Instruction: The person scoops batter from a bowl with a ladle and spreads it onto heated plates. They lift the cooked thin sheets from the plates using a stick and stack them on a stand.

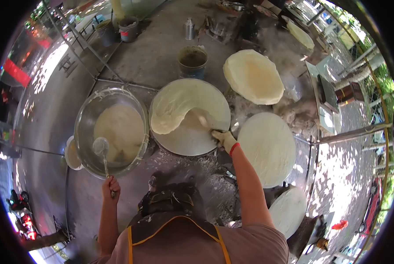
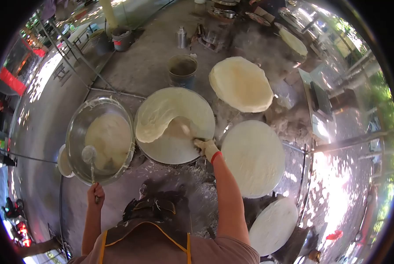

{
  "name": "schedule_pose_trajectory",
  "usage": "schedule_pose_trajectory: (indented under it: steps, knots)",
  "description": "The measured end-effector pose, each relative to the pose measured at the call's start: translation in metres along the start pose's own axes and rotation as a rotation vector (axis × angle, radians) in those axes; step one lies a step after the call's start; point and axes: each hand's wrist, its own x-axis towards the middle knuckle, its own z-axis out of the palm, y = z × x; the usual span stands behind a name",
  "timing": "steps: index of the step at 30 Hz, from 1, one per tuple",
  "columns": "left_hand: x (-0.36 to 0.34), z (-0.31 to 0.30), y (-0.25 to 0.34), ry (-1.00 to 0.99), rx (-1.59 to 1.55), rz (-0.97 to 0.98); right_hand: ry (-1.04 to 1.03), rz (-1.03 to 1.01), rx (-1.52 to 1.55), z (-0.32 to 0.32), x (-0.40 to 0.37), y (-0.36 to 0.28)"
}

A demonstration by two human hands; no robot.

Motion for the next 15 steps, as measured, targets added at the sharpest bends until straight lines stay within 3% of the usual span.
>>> schedule_pose_trajectory:
  steps: [1, 2, 5, 6, 9, 11, 13, 15]
  knots:
    - [0.004, 0.0, 0.008, 0.001, 0.008, -0.009, -0.077, -0.024, -0.088, 0.005, -0.007, 0.006]
    - [0.006, -0.001, 0.015, 0.004, 0.015, -0.022, -0.345, 0.12, 0.059, 0.003, -0.011, 0.016]
    - [0.015, -0.012, 0.044, -0.023, 0.015, -0.062, -0.103, 0.065, 0.089, 0.034, -0.057, 0.045]
    - [0.018, -0.015, 0.054, -0.034, 0.037, -0.08, -0.011, 0.094, 0.256, 0.054, -0.079, 0.053]
    - [0.032, -0.034, 0.09, -0.089, 0.096, -0.162, 0.348, -0.051, 0.669, 0.141, -0.053, 0.166]
    - [0.046, -0.057, 0.117, -0.14, 0.107, -0.24, 0.254, 0.084, 0.666, 0.229, -0.076, 0.137]
    - [0.052, -0.066, 0.144, -0.203, 0.119, -0.302, 0.171, -0.096, 0.632, 0.301, -0.059, 0.092]
    - [0.052, -0.076, 0.168, -0.242, 0.132, -0.323, 0.026, -0.126, 0.602, 0.346, -0.049, 0.034]
